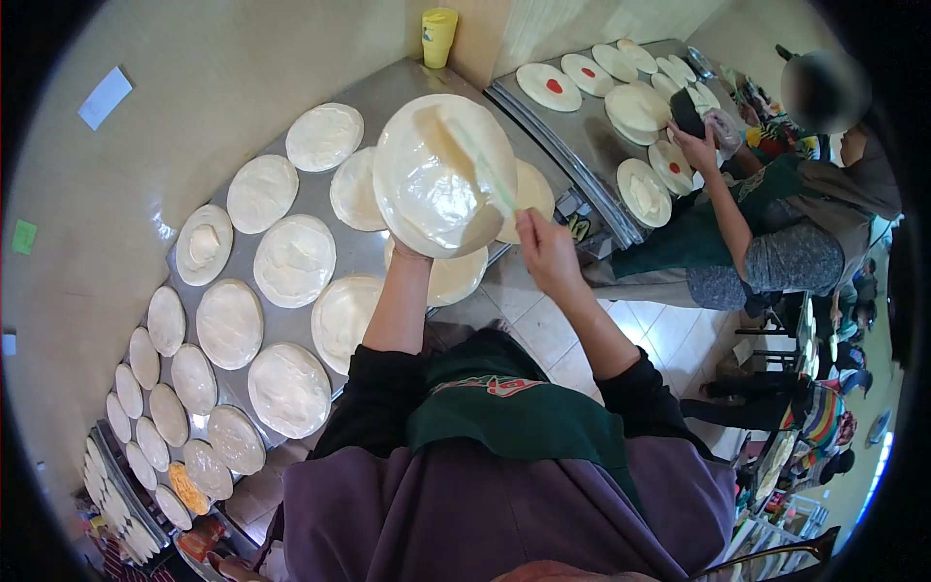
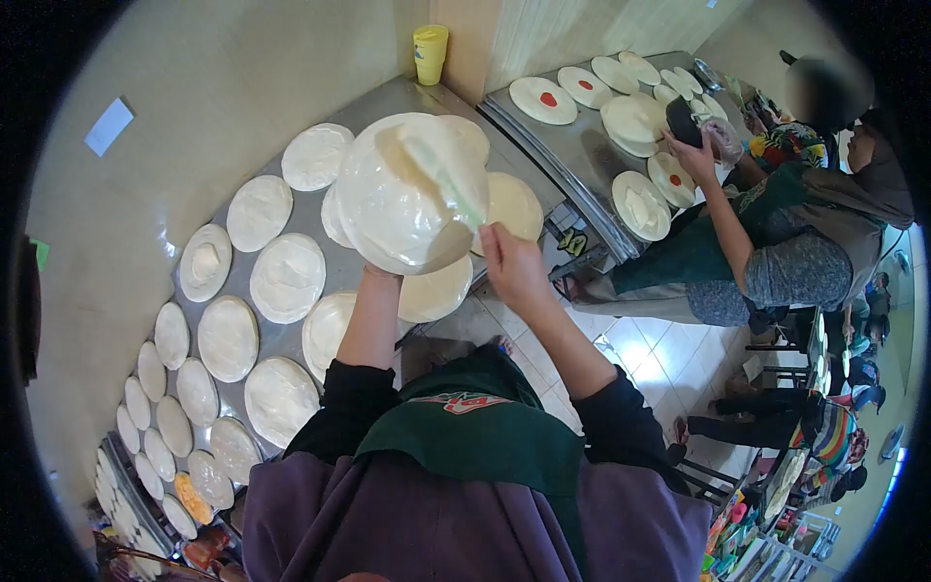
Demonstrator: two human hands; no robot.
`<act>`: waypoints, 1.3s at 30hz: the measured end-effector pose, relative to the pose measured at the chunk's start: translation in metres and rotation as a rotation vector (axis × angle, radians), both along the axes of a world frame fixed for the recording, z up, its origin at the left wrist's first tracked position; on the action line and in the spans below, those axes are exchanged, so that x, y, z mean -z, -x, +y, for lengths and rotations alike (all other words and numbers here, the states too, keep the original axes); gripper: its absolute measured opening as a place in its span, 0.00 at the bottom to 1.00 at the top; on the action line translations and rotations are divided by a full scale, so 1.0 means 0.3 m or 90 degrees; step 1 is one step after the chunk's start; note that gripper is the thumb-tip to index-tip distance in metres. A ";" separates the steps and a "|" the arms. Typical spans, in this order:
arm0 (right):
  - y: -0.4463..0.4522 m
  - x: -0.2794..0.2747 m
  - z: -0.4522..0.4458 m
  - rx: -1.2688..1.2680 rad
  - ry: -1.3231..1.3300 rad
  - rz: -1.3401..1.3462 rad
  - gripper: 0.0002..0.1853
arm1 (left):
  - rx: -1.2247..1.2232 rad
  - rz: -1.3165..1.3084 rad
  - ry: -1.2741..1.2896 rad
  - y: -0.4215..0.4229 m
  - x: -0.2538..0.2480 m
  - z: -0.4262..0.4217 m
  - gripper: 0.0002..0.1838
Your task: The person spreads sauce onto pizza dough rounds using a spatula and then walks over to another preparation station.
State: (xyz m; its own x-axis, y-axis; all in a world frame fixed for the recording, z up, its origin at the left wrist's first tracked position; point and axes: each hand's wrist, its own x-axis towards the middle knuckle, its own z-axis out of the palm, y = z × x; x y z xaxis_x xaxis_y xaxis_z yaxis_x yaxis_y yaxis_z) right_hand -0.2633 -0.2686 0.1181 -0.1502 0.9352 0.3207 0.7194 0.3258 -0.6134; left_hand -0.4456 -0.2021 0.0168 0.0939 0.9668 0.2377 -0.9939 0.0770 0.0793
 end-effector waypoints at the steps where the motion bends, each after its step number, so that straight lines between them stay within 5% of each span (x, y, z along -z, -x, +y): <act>1: 0.012 0.010 -0.004 -0.001 0.000 0.000 0.12 | -0.001 0.000 0.000 -0.003 0.000 0.010 0.33; 3: 0.027 0.044 -0.035 -0.146 -0.044 -0.055 0.12 | -0.075 0.117 0.043 -0.008 -0.009 0.027 0.33; 5: 0.025 0.041 -0.061 -0.184 -0.060 -0.068 0.12 | -0.009 0.061 -0.004 -0.014 -0.028 0.020 0.33; 8: 0.004 0.037 -0.032 -0.225 -0.066 -0.049 0.12 | -0.172 0.273 0.040 -0.029 -0.038 0.025 0.33; 10: -0.029 0.041 0.031 -0.229 -0.053 -0.016 0.12 | -0.024 0.011 0.031 0.003 0.007 0.089 0.33; 13: -0.085 0.054 0.177 -0.069 0.020 -0.013 0.13 | -0.018 -0.030 0.012 0.009 0.005 0.122 0.33; 17: -0.090 0.068 0.271 -0.024 0.082 -0.002 0.15 | -0.035 0.075 -0.013 -0.001 0.021 0.191 0.34; 19: -0.084 0.083 0.277 -0.125 0.068 -0.018 0.14 | -0.054 0.011 0.092 -0.008 0.039 0.235 0.33; 27: -0.125 0.095 0.321 -0.336 0.073 -0.046 0.11 | -0.105 0.042 0.075 -0.018 -0.060 0.372 0.33; 33: -0.195 0.068 0.478 -0.217 0.185 0.077 0.14 | -0.177 0.062 0.100 -0.014 -0.055 0.449 0.33; 39: -0.194 0.139 0.494 -0.150 0.190 0.023 0.15 | -0.246 0.017 0.108 -0.037 -0.092 0.503 0.32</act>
